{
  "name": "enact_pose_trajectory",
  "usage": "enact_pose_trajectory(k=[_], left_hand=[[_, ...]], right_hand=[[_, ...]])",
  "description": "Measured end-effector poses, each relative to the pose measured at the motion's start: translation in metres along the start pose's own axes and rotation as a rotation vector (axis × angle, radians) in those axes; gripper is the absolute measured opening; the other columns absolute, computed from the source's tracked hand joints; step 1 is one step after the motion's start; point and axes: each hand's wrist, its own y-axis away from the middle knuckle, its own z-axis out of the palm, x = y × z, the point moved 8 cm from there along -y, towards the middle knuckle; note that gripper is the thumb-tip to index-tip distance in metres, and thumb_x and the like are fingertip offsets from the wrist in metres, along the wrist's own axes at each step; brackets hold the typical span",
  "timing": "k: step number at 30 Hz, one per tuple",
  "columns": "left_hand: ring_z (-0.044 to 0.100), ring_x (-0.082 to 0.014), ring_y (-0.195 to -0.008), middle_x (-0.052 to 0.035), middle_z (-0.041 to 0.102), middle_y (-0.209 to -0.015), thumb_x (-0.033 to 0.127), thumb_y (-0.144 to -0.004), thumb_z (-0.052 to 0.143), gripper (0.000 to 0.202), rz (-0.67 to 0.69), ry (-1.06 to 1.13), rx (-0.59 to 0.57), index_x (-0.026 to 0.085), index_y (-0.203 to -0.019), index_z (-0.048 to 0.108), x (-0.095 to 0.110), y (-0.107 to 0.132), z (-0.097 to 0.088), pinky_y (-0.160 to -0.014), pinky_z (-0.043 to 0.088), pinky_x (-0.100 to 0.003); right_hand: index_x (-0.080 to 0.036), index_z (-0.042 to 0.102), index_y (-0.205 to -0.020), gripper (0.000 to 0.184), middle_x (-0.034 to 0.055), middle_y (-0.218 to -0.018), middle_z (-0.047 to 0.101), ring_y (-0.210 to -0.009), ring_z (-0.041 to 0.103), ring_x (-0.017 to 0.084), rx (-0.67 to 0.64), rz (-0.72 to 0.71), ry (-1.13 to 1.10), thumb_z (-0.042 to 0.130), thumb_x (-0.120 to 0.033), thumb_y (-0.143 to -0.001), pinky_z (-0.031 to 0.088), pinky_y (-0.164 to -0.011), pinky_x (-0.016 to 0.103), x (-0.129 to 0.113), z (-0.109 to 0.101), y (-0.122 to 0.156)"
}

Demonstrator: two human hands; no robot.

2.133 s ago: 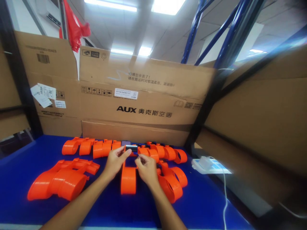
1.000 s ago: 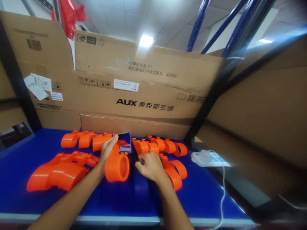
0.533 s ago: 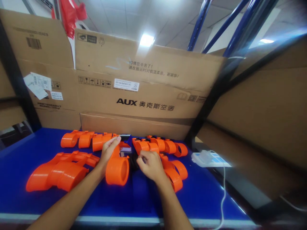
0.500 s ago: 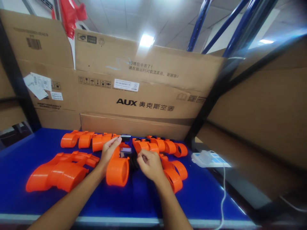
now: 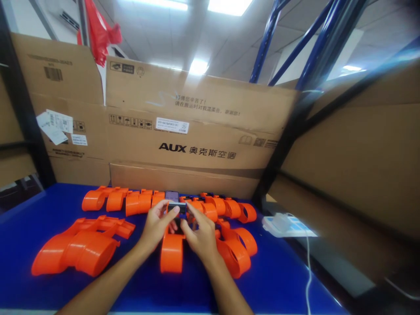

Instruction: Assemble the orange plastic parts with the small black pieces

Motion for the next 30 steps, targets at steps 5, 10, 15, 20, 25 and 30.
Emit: enact_pose_trajectory(k=[5,10,15,20,25,30], left_hand=[[0.05,-0.0093,-0.038,0.0022,0.059,-0.053,0.051,-0.073,0.078,0.042,-0.045,-0.04,-0.001,0.015,-0.093,0.069,-0.002,0.0,0.001,-0.038,0.037,-0.019],[0.036,-0.0051,-0.034,0.0063,0.048,-0.046,0.05,-0.075,0.077,0.037,-0.036,-0.054,-0.015,0.015,-0.085,0.07,0.0,-0.001,0.0,-0.036,0.027,-0.018],[0.034,-0.0048,-0.033,0.0073,0.043,-0.041,0.05,-0.074,0.078,0.037,-0.064,-0.041,-0.013,0.015,-0.078,0.068,-0.005,-0.002,-0.002,-0.036,0.024,-0.018],[0.034,-0.0049,-0.033,0.0075,0.044,-0.042,0.051,-0.073,0.078,0.038,-0.071,-0.031,-0.014,0.015,-0.084,0.069,-0.006,-0.002,-0.001,-0.036,0.024,-0.018],[0.037,-0.0043,-0.033,0.007,0.05,-0.049,0.049,-0.07,0.08,0.038,-0.114,0.084,0.032,0.016,-0.085,0.068,-0.01,-0.003,-0.003,-0.034,0.025,-0.018],[0.041,-0.0045,-0.034,0.0045,0.058,-0.055,0.047,-0.07,0.08,0.037,-0.153,0.112,0.097,0.016,-0.086,0.068,-0.017,-0.004,-0.01,-0.035,0.027,-0.019]], right_hand=[[-0.019,0.059,-0.138,0.049,0.0093,-0.087,0.073,-0.068,0.066,0.021,-0.025,-0.065,0.07,0.057,-0.028,-0.09,0.058,-0.066,0.034,-0.002,0.005,0.003],[-0.015,0.054,-0.143,0.051,0.0092,-0.079,0.074,-0.067,0.068,0.022,-0.069,-0.101,0.119,0.051,-0.027,-0.094,0.057,-0.068,0.034,-0.004,0.008,0.004],[-0.013,0.054,-0.143,0.051,0.009,-0.075,0.073,-0.064,0.068,0.021,-0.094,-0.114,0.121,0.049,-0.027,-0.095,0.057,-0.067,0.033,-0.003,0.009,0.005],[-0.015,0.053,-0.145,0.051,0.0073,-0.074,0.071,-0.062,0.066,0.02,-0.097,-0.116,0.098,0.048,-0.025,-0.095,0.056,-0.067,0.032,-0.001,0.01,0.004],[-0.019,0.051,-0.146,0.052,0.0046,-0.074,0.069,-0.063,0.064,0.019,-0.152,-0.084,0.066,0.053,-0.03,-0.095,0.055,-0.065,0.031,0.002,0.013,0.0],[-0.019,0.049,-0.147,0.053,0.0043,-0.075,0.068,-0.065,0.064,0.018,-0.176,-0.148,0.032,0.055,-0.026,-0.094,0.055,-0.065,0.03,-0.002,0.012,0.0]])
